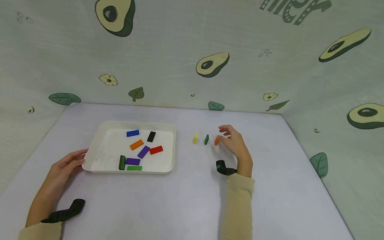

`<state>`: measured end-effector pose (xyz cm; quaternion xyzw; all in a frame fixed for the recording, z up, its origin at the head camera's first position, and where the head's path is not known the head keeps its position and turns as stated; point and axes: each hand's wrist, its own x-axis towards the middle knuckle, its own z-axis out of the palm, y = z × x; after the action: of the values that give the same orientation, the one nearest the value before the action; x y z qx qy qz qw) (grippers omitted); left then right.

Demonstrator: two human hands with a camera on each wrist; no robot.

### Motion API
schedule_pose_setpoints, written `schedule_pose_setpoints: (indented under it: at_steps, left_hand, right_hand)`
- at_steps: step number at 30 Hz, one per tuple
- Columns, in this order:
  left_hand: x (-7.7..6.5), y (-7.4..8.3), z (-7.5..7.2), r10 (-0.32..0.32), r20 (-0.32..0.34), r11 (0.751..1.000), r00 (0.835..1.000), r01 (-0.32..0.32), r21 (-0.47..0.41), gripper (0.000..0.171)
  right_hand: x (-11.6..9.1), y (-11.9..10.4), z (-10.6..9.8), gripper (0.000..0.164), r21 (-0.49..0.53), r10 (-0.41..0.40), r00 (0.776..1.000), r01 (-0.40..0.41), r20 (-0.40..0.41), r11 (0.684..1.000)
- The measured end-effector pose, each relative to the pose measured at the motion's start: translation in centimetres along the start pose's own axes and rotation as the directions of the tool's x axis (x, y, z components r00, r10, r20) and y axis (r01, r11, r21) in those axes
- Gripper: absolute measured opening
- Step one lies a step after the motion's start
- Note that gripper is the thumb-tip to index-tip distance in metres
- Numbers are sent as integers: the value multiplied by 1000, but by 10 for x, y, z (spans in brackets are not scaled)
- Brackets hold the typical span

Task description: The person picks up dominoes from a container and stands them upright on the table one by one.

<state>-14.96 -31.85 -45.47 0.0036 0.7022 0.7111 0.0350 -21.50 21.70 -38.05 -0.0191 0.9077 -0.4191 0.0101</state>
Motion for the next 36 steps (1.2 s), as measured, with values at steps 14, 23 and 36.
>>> schedule_pose_setpoints:
  at_steps: [14, 23, 36]
  left_hand:
    - [3, 5, 5, -26, -13, 998, 1000, 26, 65, 39]
    - [2, 4, 4, 5, -20, 999, 1000, -4, 32, 36]
    - [-1, 3, 1, -3, -16, 1000, 1000, 3, 16, 37]
  right_hand:
    - [-9, -47, 8, 21, 12, -189, 980, 190, -69, 982]
    - [-12, -85, 39, 21, -51, -306, 951, 308, 44, 950]
    - [-16, -108, 73, 27, -114, -321, 928, 346, 191, 931]
